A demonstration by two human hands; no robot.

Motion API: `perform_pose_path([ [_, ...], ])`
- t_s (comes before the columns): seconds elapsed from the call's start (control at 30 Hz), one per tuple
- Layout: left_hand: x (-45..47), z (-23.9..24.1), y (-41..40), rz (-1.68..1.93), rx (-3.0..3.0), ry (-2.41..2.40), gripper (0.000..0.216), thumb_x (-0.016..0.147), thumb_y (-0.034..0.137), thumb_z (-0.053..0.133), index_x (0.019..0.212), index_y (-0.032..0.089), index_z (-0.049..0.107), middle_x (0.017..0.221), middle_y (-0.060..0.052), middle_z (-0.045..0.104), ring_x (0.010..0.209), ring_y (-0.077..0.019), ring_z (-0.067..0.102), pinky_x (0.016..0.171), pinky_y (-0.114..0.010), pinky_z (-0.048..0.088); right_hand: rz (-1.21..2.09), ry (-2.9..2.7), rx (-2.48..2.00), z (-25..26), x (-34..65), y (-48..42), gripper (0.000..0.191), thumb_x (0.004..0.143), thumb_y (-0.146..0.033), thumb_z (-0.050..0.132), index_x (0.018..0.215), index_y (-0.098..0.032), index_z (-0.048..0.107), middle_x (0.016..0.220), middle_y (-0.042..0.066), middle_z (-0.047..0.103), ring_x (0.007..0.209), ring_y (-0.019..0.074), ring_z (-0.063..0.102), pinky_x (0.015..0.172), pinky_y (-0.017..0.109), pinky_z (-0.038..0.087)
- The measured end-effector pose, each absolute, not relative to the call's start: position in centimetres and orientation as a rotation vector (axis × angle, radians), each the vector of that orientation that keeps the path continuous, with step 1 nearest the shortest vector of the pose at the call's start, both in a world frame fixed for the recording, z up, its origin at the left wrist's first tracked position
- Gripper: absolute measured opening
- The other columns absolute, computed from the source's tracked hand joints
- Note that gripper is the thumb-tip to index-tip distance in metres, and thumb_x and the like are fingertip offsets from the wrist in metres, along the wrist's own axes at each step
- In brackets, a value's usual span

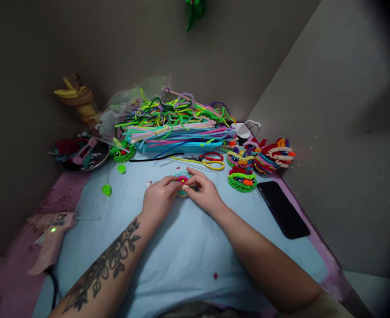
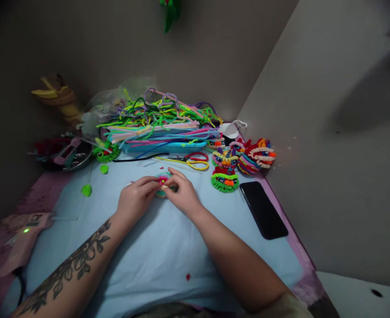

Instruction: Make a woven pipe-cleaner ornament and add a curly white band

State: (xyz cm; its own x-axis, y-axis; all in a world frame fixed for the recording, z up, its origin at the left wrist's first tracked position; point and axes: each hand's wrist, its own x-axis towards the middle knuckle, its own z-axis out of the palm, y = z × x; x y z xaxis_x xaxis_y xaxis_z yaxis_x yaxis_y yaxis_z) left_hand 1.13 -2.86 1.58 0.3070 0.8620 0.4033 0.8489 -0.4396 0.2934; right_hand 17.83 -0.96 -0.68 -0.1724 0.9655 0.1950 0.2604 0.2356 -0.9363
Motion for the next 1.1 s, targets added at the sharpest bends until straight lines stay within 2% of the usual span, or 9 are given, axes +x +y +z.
perform_pose_path([
  [0.13, 1.2, 1.6, -2.8, 0.807, 2.496, 1.65, 0.017, 0.086, 0.02, 0.057, 0.092, 0.024, 0.072, 0.106, -0.002, 0.072, 0.084, -0.0186, 0.069, 0.069, -0.027, 0.05, 1.065, -1.55, -1.171, -1.2, 17.4, -0.7, 0.008, 0.07, -0.021, 0.063, 0.078, -0.02, 0.059, 0.132, 0.013, 0.052, 0.123, 0.0258, 0.051, 0.095, 0.04, 0.044],
  [0.27, 1.0, 1.6, -2.8, 0.9, 2.411, 1.595, 0.018, 0.087, 0.021, 0.054, 0.092, 0.023, 0.071, 0.106, -0.002, 0.071, 0.089, -0.0183, 0.068, 0.074, -0.027, 0.051, 1.13, -1.421, -1.161, -1.9, 16.9, -0.4, 0.029, 0.066, -0.021, 0.065, 0.092, -0.023, 0.051, 0.126, 0.01, 0.055, 0.119, 0.0235, 0.053, 0.09, 0.036, 0.046],
  [0.4, 0.4, 1.3, -2.5, 1.008, 2.13, 1.562, 0.026, 0.086, 0.022, 0.054, 0.11, 0.021, 0.063, 0.113, -0.005, 0.068, 0.089, -0.017, 0.067, 0.08, -0.029, 0.053, 1.108, -1.384, -1.219, -2.0, 16.5, -0.5, 0.042, 0.062, -0.019, 0.063, 0.101, -0.024, 0.046, 0.114, 0.005, 0.057, 0.1, 0.0197, 0.06, 0.082, 0.033, 0.05],
  [0.63, -1.5, 2.2, -1.7, 1.019, 1.775, 1.613, 0.042, 0.085, 0.021, 0.046, 0.127, 0.017, 0.048, 0.127, -0.013, 0.059, 0.078, -0.0155, 0.069, 0.072, -0.03, 0.055, 1.042, -1.412, -1.285, -2.1, 16.0, -0.6, 0.048, 0.061, -0.016, 0.059, 0.106, -0.024, 0.047, 0.109, 0.003, 0.058, 0.102, 0.0202, 0.057, 0.088, 0.034, 0.047],
  [0.7, -2.3, 3.3, -2.6, 0.948, 1.899, 1.758, 0.042, 0.085, 0.022, 0.047, 0.127, 0.016, 0.048, 0.127, -0.014, 0.058, 0.083, -0.0183, 0.068, 0.077, -0.035, 0.055, 1.03, -1.422, -1.275, -2.3, 15.9, -0.6, 0.047, 0.061, -0.017, 0.059, 0.106, -0.024, 0.047, 0.107, 0.003, 0.059, 0.101, 0.0201, 0.057, 0.087, 0.033, 0.047],
  [0.83, -4.6, 5.3, -7.0, 0.739, 2.276, 2.089, 0.031, 0.085, 0.022, 0.051, 0.114, 0.018, 0.06, 0.137, -0.014, 0.05, 0.116, -0.0289, 0.055, 0.093, -0.044, 0.048, 1.026, -1.429, -1.288, -2.6, 16.1, -0.6, 0.046, 0.064, -0.021, 0.06, 0.108, -0.023, 0.046, 0.108, 0.005, 0.059, 0.099, 0.021, 0.058, 0.086, 0.035, 0.047],
  [0.9, -6.0, 5.8, -9.7, 0.623, 2.367, 2.202, 0.02, 0.087, 0.027, 0.05, 0.087, 0.018, 0.068, 0.123, -0.012, 0.061, 0.11, -0.0284, 0.058, 0.091, -0.043, 0.048, 1.03, -1.437, -1.29, -2.8, 16.2, -0.7, 0.045, 0.065, -0.023, 0.061, 0.108, -0.022, 0.047, 0.111, 0.007, 0.057, 0.102, 0.0221, 0.058, 0.088, 0.037, 0.047],
  [1.0, -8.6, 6.1, -13.5, 0.361, 2.339, 2.399, 0.034, 0.083, 0.045, 0.055, 0.062, 0.019, 0.064, 0.108, -0.01, 0.068, 0.101, -0.0288, 0.061, 0.087, -0.041, 0.048, 1.042, -1.449, -1.29, -3.0, 16.3, -0.7, 0.045, 0.066, -0.025, 0.062, 0.108, -0.022, 0.047, 0.112, 0.008, 0.057, 0.106, 0.0238, 0.056, 0.091, 0.039, 0.045],
  [1.1, -11.3, 6.4, -16.3, -0.015, 2.031, 2.769, 0.035, 0.084, 0.045, 0.051, 0.096, 0.015, 0.065, 0.107, -0.017, 0.065, 0.095, -0.0327, 0.062, 0.077, -0.041, 0.049, 1.065, -1.446, -1.286, -3.1, 16.3, -0.8, 0.047, 0.066, -0.026, 0.062, 0.11, -0.022, 0.047, 0.111, 0.008, 0.058, 0.104, 0.0247, 0.057, 0.09, 0.041, 0.046],
])
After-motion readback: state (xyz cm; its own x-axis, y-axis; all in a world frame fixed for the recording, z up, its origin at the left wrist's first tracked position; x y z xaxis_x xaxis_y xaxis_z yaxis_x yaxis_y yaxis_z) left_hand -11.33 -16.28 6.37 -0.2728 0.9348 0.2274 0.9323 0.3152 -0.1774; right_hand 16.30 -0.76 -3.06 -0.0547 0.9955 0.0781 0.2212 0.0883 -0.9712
